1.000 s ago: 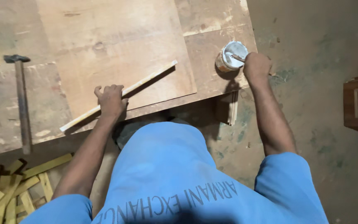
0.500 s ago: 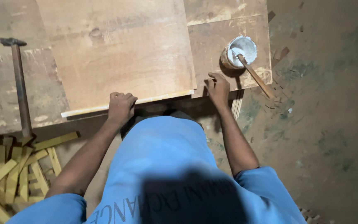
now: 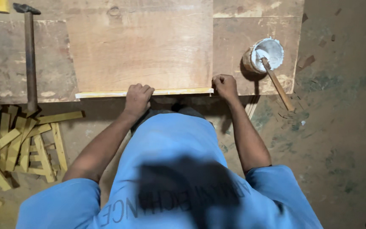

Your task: The person applies glue to wooden strips with a brush and hammers them onto a plywood sheet.

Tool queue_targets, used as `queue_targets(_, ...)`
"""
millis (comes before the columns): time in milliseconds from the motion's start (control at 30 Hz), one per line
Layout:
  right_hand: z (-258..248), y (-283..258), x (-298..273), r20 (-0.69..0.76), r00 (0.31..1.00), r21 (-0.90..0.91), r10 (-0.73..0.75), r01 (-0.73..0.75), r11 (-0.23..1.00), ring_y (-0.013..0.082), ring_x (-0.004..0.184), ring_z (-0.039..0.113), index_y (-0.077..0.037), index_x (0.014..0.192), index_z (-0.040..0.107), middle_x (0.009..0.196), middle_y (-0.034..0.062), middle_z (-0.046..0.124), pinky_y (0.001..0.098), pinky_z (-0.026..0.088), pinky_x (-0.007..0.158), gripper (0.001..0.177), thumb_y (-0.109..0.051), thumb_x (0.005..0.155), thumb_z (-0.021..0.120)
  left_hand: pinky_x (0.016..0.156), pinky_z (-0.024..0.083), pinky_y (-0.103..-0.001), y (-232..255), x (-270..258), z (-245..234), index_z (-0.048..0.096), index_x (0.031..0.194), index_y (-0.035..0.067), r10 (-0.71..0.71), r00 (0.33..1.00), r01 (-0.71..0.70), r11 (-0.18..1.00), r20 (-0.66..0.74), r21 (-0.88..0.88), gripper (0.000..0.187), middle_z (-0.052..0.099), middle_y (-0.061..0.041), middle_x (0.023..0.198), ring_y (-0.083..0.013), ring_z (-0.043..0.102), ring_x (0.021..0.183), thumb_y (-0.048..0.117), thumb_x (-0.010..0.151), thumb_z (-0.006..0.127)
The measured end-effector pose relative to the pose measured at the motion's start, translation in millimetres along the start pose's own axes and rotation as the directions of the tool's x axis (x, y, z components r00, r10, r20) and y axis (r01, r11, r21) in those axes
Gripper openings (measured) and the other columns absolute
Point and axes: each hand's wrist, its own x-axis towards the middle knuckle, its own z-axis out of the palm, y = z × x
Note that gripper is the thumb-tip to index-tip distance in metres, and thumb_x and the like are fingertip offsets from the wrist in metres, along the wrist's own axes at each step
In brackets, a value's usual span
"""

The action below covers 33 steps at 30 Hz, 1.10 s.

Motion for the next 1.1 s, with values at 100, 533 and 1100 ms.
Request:
queue_targets(100, 0.8, -0.8, 3.3, -0.079, 0.990, 0.023, -0.113, 0.115, 0.993, 0.0121, 0.060, 0.067, 0.001, 0.090, 0.077, 0.069, 0.0074, 0.073, 0.0300, 0.053, 0.058, 0.024, -0.019, 0.095, 0.065, 0.088, 0.043, -0.044, 1.0, -0.1, 4.8, 0.069, 0.104, 0.011, 0.006, 0.999, -0.007, 1.000, -0.039, -0.014, 0.042, 0.065, -0.004, 0.096, -0.0273, 0.059, 0.091, 0.006, 0.063, 0.074)
queue_targets(533, -8.7, 18.3, 34.3, -0.033, 0.999, 0.018, 0.019, -0.018, 1.000, 0.0084, 0.060, 0.063, -0.002, 0.090, 0.080, 0.072, 0.0030, 0.072, 0.0267, 0.050, 0.056, 0.022, -0.017, 0.096, 0.065, 0.093, 0.039, -0.049, -4.0, 10.3, 40.7, 0.067, 0.092, 0.013, 0.008, 0.993, 0.004, 0.995, -0.118, 0.101, 0.017, 0.065, -0.004, 0.092, -0.0254, 0.061, 0.092, 0.009, 0.076, 0.072)
queue_targets(1100, -9.3, -5.4, 7.4, -0.021, 0.992, 0.167, 0.127, -0.122, 0.978, 0.0078, 0.061, 0.056, 0.000, 0.084, 0.075, 0.070, 0.0002, 0.066, 0.0273, 0.045, 0.056, 0.025, -0.020, 0.097, 0.069, 0.087, 0.047, -0.061, -121.5, -32.4, -36.1, 0.060, 0.133, 0.004, -0.894, 0.424, 0.902, 0.431, -0.141, -0.022, 0.062, 0.064, -0.026, 0.120, -0.0458, 0.061, 0.110, 0.045, 0.089, 0.074)
